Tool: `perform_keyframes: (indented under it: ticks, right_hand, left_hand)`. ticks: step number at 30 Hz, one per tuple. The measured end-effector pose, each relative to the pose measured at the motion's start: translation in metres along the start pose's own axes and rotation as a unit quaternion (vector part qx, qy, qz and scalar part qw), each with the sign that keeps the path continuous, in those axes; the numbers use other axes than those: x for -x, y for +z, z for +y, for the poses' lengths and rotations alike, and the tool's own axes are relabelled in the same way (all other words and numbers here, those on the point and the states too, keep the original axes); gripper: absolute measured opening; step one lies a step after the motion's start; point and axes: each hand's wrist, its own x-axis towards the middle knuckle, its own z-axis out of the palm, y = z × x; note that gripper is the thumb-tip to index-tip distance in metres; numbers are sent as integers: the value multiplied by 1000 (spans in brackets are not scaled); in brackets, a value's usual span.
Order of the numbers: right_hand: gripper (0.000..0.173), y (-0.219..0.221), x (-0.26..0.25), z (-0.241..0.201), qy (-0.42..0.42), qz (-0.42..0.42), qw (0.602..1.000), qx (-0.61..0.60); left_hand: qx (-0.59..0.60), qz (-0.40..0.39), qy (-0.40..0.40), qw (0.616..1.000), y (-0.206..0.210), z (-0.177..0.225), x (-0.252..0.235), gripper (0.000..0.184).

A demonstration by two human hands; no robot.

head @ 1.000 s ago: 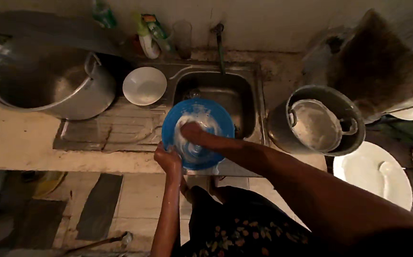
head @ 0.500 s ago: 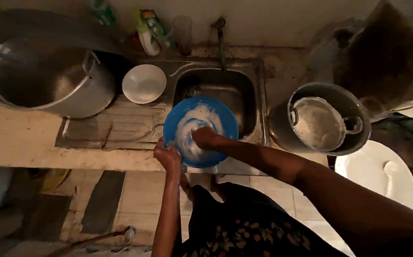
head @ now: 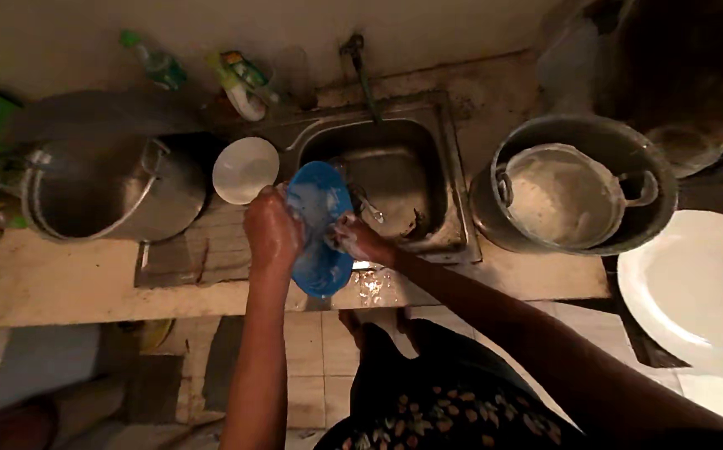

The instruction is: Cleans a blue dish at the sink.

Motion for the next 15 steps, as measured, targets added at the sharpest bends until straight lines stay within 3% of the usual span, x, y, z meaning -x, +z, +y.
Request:
perform_keyframes:
  ticks: [2,6,10,13,15]
  right_hand:
    - [37,-3,4,-15,3,19,999,-34]
    - [60,19,10,-2,-69,-13,989,129]
    - [51,21,35,-6,-59,-69,987,132]
    - [57,46,52,-30,-49,-73,996,26]
    - [57,44,59,-69,-39,-109,981,-155]
  left_hand:
    - [29,3,-28,999,16,-10,-4,31]
    - [71,69,-48,994,53,-43,9,41]
    - [183,184,-76,963,98,-78,48,43]
    - [314,274,-68,907,134,-75,68,53]
    - [353,305,-50,883,146,-60,72,53]
